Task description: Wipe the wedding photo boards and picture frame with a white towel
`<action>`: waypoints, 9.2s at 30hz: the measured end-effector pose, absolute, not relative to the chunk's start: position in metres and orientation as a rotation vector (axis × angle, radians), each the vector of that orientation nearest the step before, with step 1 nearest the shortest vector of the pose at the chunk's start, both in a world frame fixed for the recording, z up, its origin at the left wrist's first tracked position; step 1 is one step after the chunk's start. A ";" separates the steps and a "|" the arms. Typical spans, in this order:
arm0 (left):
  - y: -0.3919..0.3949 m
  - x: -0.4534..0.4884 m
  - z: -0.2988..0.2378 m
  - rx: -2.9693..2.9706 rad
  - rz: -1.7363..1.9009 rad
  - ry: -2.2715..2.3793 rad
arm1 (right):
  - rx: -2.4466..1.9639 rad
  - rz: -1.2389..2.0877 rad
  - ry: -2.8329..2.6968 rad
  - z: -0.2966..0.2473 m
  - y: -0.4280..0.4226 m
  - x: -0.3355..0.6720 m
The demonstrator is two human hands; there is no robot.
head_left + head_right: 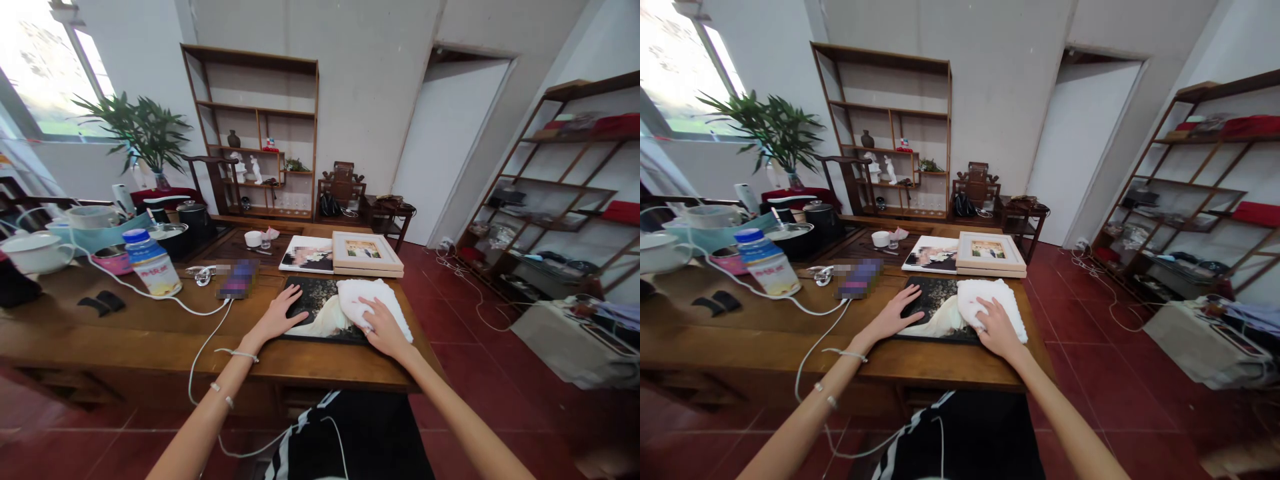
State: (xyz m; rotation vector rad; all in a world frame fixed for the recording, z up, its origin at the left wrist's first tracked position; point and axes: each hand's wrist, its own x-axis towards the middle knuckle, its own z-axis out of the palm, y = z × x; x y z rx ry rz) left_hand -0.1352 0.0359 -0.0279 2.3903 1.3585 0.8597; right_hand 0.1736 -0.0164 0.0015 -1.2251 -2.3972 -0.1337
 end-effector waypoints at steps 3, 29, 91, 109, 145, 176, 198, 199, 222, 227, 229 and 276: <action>0.036 -0.136 -0.029 2.385 0.865 1.356 | -1.232 -0.127 -2.397 0.004 -0.019 0.170; 0.038 -0.136 -0.029 2.387 0.854 1.370 | -1.384 -0.137 -2.393 0.010 0.002 0.129; 0.042 -0.137 -0.033 2.343 0.832 1.395 | -1.449 -0.104 -2.352 0.021 0.043 0.094; 0.035 -0.131 -0.024 2.222 1.087 1.316 | -1.097 0.155 -2.593 0.040 -0.033 0.097; 0.036 -0.134 -0.027 2.396 1.094 1.306 | -1.523 0.051 -2.248 0.015 -0.005 0.183; 0.039 -0.135 -0.032 2.374 1.089 1.262 | -1.488 0.081 -2.260 0.011 -0.022 0.159; 0.039 -0.135 -0.031 2.386 1.087 1.256 | -1.580 0.114 -2.200 0.022 0.044 0.160; 0.039 -0.135 -0.031 2.381 1.097 1.255 | -1.577 0.125 -2.214 0.022 0.032 0.157; 0.038 -0.135 -0.028 2.425 1.048 1.270 | -1.516 0.045 -2.314 0.028 0.057 0.143; 0.039 -0.134 -0.030 2.414 1.074 1.268 | -1.419 0.026 -2.337 0.018 -0.002 0.133; 0.039 -0.134 -0.030 2.413 1.085 1.264 | -1.335 0.060 -2.354 0.016 -0.032 0.129; 0.036 -0.135 -0.027 2.424 1.055 1.272 | -1.424 -0.100 -2.355 0.015 0.043 0.114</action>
